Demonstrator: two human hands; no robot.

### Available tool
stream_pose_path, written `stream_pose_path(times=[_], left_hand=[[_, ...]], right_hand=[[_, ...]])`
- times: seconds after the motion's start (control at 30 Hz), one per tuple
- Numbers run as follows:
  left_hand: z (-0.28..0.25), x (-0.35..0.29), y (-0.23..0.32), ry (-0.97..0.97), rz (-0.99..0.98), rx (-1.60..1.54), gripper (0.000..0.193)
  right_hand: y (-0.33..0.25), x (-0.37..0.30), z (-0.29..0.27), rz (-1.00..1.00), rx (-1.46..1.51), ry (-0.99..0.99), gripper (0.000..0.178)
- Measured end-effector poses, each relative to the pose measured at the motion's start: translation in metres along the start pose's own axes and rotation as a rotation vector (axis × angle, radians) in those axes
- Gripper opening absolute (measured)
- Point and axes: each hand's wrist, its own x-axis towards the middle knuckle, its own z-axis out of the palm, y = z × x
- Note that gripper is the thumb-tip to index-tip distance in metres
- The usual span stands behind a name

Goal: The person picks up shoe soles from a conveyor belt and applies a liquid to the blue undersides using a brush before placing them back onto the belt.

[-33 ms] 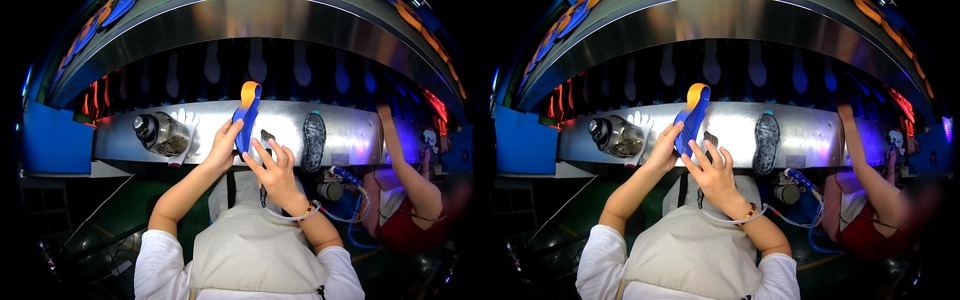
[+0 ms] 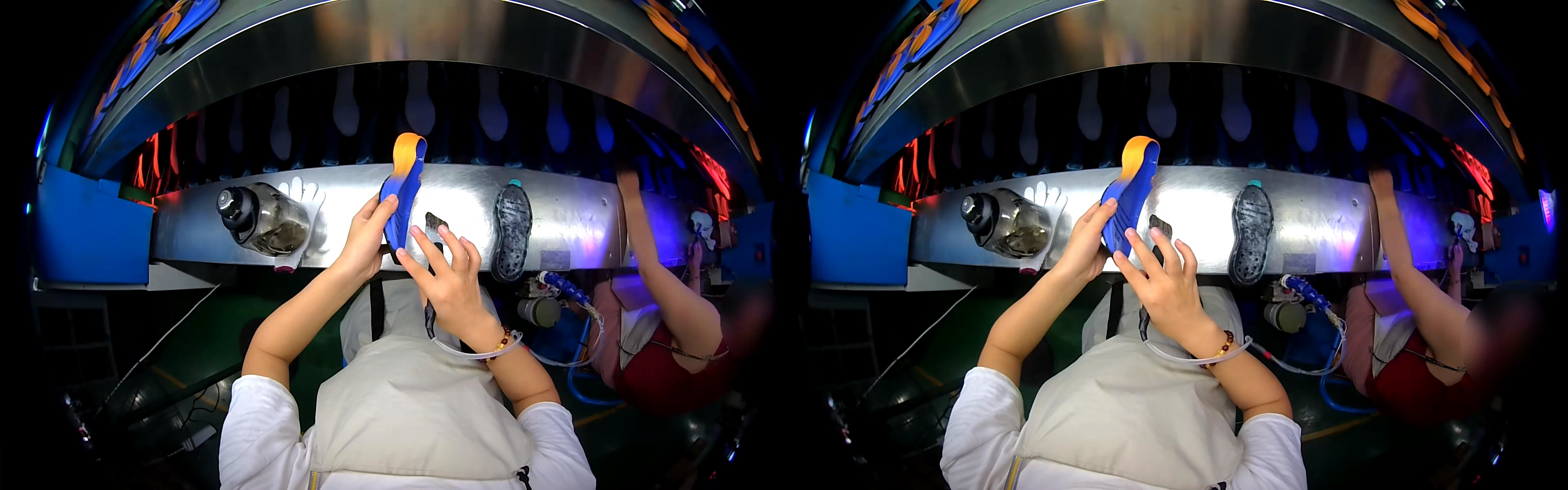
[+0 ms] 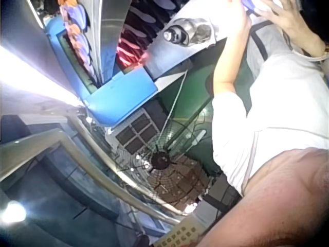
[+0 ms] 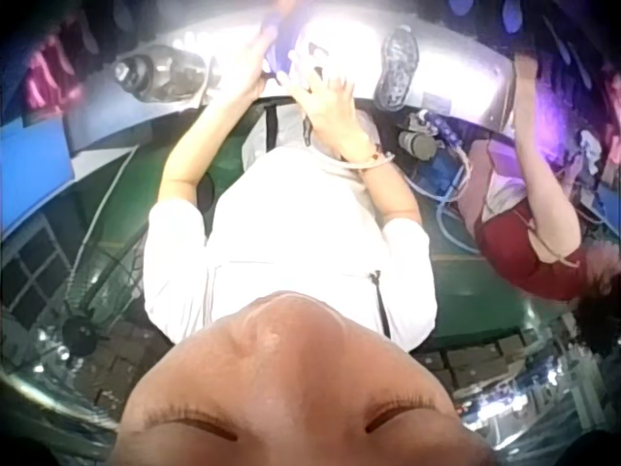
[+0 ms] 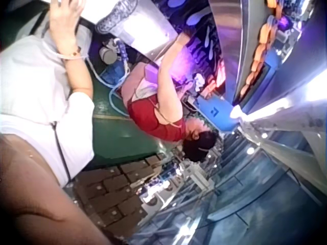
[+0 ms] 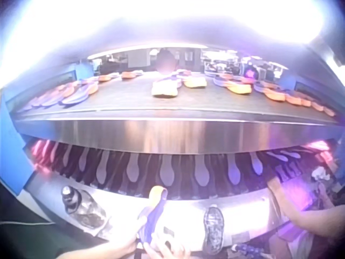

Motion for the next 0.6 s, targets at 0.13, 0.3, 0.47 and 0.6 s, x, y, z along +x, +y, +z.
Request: stream_pose_path(times=[0.13,0.3,0.47,0.6], left_hand=[[0.003,0.001,-0.006,0.015,0.024,-0.019,0.036],[-0.002,0.003,-0.009,0.000,0.037,0.008,0.038],[-0.004,-0.017,0.027,-0.174,0.008,0.164,0.045],[-0.002,-0.045,0.081,-0.409,0.116,0.208,0.051]], right_hand=[[0.004,-0.001,-0.001,0.044,0.158,-0.021,0.041],[0.012,0.001,-0.002,0.085,0.235,-0.038,0.041],[0.049,-0.015,-0.013,0.271,0.150,0.202,0.039],[0.067,-0.026,-0.039,0.500,0.102,0.332,0.031]])
